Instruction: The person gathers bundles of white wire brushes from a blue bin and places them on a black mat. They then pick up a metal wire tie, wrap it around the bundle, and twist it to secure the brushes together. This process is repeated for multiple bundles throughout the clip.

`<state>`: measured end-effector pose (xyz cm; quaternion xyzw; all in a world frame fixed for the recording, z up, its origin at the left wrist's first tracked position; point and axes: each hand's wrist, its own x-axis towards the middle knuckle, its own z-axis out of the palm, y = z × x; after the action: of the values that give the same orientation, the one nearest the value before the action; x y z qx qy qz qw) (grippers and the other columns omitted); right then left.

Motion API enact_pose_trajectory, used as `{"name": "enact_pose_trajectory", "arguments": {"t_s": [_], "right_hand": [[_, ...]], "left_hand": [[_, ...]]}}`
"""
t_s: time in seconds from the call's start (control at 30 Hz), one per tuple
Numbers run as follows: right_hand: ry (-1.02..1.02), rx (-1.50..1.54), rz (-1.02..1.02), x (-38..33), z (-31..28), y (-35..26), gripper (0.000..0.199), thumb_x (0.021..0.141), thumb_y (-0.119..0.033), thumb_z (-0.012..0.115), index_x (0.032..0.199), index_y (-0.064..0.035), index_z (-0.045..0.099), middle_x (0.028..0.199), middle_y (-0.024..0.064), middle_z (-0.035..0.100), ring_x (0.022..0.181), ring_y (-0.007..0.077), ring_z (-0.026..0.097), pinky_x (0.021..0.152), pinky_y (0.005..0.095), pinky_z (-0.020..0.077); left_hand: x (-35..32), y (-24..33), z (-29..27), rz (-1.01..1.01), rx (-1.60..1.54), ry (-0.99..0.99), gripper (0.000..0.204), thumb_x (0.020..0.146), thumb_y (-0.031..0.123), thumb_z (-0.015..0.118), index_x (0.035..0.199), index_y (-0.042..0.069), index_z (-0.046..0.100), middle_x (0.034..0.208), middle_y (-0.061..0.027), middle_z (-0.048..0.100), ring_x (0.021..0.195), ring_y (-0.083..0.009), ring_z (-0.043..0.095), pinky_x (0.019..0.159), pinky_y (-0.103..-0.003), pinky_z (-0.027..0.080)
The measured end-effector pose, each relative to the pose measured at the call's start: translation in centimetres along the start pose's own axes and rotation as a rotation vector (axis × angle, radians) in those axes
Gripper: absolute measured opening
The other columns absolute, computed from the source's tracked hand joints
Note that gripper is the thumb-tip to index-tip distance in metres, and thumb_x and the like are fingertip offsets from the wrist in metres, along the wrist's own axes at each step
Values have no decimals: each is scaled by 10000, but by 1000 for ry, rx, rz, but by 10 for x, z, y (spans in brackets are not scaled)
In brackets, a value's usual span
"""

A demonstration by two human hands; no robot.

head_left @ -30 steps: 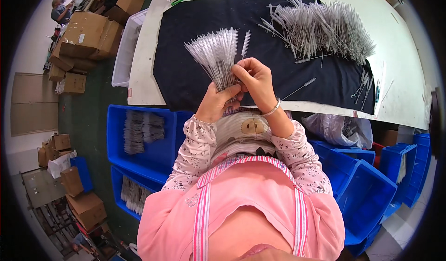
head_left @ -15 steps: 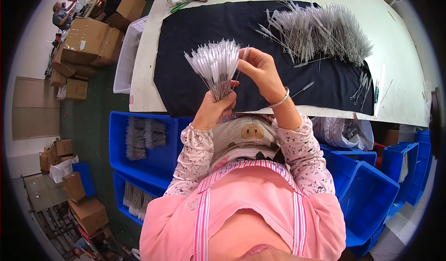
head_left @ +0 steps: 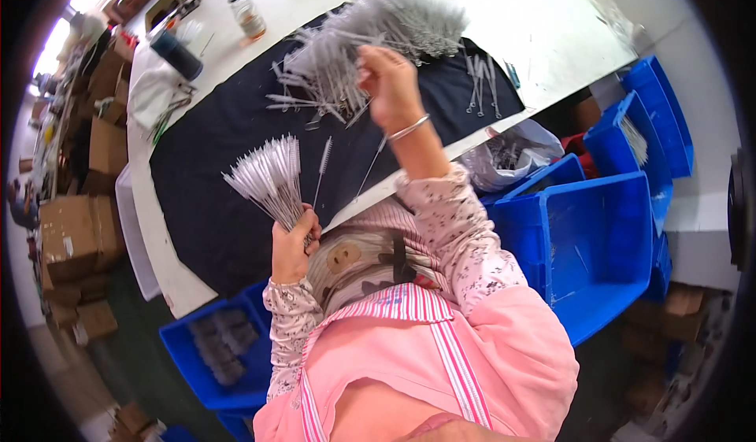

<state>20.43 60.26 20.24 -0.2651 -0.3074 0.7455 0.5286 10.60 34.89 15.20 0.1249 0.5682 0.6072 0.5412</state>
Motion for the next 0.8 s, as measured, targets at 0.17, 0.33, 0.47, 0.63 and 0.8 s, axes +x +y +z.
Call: {"name": "enact_pose_trajectory", "arguments": {"t_s": [0.17, 0.33, 0.47, 0.63, 0.8], "right_hand": [[125, -627, 181, 56, -126, -84, 160, 810, -148, 690, 716, -70, 586, 595, -32, 505, 455, 52, 412, 399, 218, 301], [349, -1299, -95, 100, -229, -98, 473, 740, -416, 768, 816, 34, 644, 649, 46, 571, 500, 114, 523, 435, 233, 448], [-193, -906, 49, 18, -107, -33, 373, 851, -342, 662, 1051, -27, 666, 911, 63, 687, 603, 65, 556, 515, 207, 441], [-560, -364, 296, -104, -6, 64, 295, 868, -143, 640, 1119, 10, 611, 916, 12, 643, 778, 53, 558, 651, 203, 451], [-453, -347, 232, -119, 14, 99, 169, 904, -190, 615, 907, -21, 615, 704, -44, 564, 523, 8, 409, 470, 182, 340]], "left_hand": [[7, -3, 8, 52, -24, -74, 240, 891, 148, 622, 1073, 39, 509, 722, -9, 504, 611, -87, 491, 413, -183, 303], [9, 10, 24, 96, -62, -124, 368, 906, 135, 588, 1223, 6, 451, 753, -20, 488, 616, -87, 460, 436, -181, 302], [7, 10, 20, 139, -166, -137, 524, 914, 205, 607, 1349, 52, 358, 752, -30, 487, 619, -97, 464, 446, -182, 320], [6, 2, 5, 143, -124, -151, 376, 916, 378, 582, 1093, 51, 526, 810, -32, 550, 632, -98, 505, 450, -192, 344], [-7, 4, -3, 176, -118, -2, 282, 919, 338, 592, 1005, 74, 543, 850, -29, 593, 683, -115, 569, 460, -214, 410]]}}
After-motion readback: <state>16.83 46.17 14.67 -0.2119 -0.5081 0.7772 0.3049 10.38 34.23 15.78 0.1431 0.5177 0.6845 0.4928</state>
